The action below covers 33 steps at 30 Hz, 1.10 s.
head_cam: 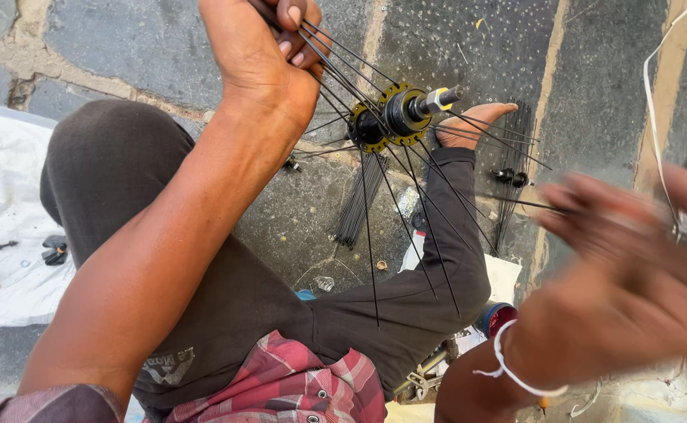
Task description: The person sits on the ground and installs bicycle spokes into a wheel hub. They insert the spoke ends into the hub flanges and then thread the spoke heads onto the hub axle, repeating this process for multiple spokes.
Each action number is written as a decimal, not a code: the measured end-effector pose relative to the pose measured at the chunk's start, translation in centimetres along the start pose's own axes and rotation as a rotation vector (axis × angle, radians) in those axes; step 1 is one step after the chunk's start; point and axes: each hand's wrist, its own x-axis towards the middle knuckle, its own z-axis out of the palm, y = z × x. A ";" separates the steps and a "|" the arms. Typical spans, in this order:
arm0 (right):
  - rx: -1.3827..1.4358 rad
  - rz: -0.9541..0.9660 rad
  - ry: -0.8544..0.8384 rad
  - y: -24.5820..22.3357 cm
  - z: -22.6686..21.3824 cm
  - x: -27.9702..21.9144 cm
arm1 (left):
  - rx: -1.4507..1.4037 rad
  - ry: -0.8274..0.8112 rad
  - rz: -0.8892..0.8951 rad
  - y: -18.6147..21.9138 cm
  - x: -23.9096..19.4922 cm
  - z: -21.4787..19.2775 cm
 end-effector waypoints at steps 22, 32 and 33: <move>0.404 0.111 0.210 -1.0 6.9 -1.9 | 0.015 -0.078 -0.012 0.2 -0.5 0.4; 0.119 0.323 0.132 21.2 4.9 -0.2 | 0.248 -0.020 0.169 1.0 -1.1 -1.2; 0.053 0.620 0.052 27.9 7.3 -1.1 | 0.334 0.005 0.247 1.3 -1.3 -1.6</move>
